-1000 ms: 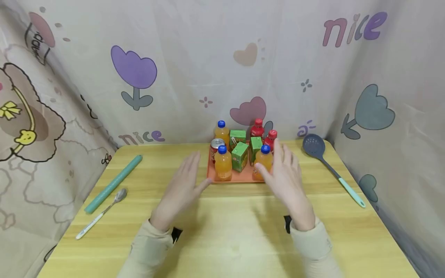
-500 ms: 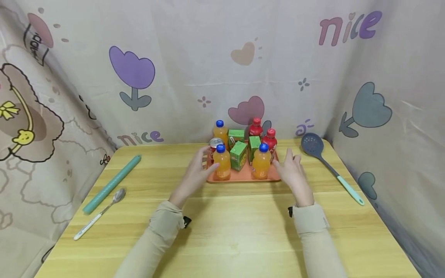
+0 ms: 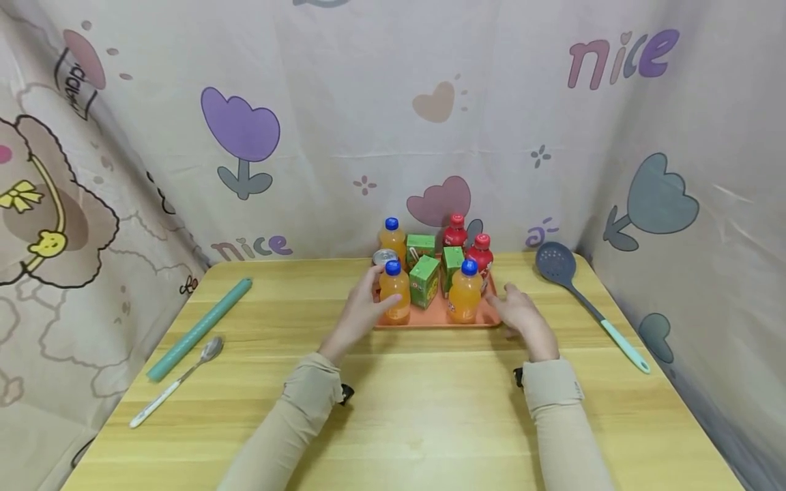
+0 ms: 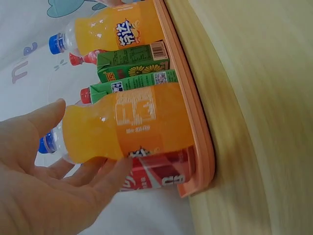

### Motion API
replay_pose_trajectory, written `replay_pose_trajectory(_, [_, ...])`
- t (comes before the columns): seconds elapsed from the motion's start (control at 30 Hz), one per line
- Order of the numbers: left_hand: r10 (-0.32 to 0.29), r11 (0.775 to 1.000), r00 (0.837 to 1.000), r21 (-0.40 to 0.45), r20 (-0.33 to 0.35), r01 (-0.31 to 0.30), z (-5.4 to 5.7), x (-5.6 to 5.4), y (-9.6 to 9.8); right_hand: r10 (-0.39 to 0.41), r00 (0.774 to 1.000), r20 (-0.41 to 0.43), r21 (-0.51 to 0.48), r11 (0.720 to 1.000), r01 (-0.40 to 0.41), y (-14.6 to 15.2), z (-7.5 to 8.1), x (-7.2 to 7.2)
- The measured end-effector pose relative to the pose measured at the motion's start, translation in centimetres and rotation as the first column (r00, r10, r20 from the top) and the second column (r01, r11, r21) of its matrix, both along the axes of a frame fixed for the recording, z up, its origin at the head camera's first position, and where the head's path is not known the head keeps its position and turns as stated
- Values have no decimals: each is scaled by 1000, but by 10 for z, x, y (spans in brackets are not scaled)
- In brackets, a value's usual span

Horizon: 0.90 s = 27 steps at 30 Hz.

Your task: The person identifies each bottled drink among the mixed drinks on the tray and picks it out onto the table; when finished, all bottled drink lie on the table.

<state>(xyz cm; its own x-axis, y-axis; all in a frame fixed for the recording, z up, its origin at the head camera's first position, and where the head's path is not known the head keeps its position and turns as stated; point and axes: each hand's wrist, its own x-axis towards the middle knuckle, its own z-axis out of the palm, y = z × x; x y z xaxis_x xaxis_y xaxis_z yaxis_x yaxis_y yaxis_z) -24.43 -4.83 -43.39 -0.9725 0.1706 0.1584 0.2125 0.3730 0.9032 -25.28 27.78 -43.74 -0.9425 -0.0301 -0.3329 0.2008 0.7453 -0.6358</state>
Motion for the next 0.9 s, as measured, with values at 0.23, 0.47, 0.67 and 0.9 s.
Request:
replay_pose_trajectory(0.23, [51, 995, 998, 84, 20, -53, -5, -4, 8, -47, 997, 67, -212, 975, 61, 8, -10, -2])
replay_pose_trajectory(0.47, [98, 987, 994, 121, 53, -104, -11, -7, 13, -50, 992, 114, -288, 954, 81, 11, -17, -5])
replay_pose_trajectory(0.67, [82, 984, 991, 152, 107, -98, -11, -7, 11, -69, 989, 129, -352, 930, 111, 11, -22, -7])
replay_pose_trajectory(0.9, [65, 974, 988, 207, 140, -93, -9, -6, 10, -88, 987, 132, -352, 927, 130, 11, -26, -9])
